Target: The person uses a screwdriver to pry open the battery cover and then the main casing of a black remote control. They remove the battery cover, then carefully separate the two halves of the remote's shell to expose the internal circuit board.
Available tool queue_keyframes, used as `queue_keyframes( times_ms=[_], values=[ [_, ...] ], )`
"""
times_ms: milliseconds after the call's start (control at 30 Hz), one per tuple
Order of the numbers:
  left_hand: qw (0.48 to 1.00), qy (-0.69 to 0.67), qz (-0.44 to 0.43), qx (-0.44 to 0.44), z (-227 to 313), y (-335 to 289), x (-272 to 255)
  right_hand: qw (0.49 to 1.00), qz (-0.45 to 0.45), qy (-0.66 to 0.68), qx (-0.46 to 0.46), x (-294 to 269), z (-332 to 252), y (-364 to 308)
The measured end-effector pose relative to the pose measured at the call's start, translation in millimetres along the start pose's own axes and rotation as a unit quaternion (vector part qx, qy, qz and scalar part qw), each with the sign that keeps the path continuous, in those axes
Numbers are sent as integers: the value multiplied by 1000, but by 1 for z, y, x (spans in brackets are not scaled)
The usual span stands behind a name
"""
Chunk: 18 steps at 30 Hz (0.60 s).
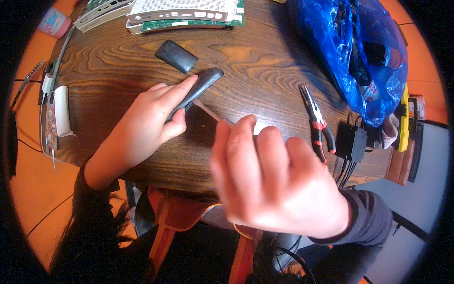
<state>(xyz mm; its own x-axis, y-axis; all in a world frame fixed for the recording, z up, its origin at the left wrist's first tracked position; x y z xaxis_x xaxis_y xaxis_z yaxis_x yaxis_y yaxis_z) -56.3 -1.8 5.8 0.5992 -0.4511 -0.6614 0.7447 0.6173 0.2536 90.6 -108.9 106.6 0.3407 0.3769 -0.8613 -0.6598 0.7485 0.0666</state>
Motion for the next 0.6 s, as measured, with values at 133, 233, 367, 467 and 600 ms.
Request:
queue_keyframes(
  times_ms=[133, 233, 367, 467, 600],
  values=[
    [1000, 17, -13, 0, 2, 0, -3, 996, -71, -18, -50, -10, 4, 14],
    [993, 110, -1, 43, 8, -3, -1, 989, -88, 110, -38, -2, 18, 22],
    [987, 156, 3, 31, 7, -5, 3, 979, -90, 184, 26, 10, 27, 19],
    [988, 154, 8, 11, 4, -4, 4, 946, -101, 283, 122, 16, 29, 13],
    [988, 149, -26, 25, 10, -7, 6, 879, -95, 419, 206, 27, 29, 13]
  ],
)
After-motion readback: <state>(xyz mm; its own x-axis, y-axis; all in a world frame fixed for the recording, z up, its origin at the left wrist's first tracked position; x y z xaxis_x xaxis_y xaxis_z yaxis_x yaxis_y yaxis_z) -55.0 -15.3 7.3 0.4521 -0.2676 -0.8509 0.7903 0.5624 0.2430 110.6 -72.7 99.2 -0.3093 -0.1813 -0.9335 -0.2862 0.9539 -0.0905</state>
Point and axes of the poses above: each hand's wrist, its own y-axis towards the middle knuckle, its own x-axis out of the palm, z = x × y, the point moved 2 cm from there along y, towards the middle knuckle, and after that the axes turned 6 degrees about z, right-handed, at the moved point
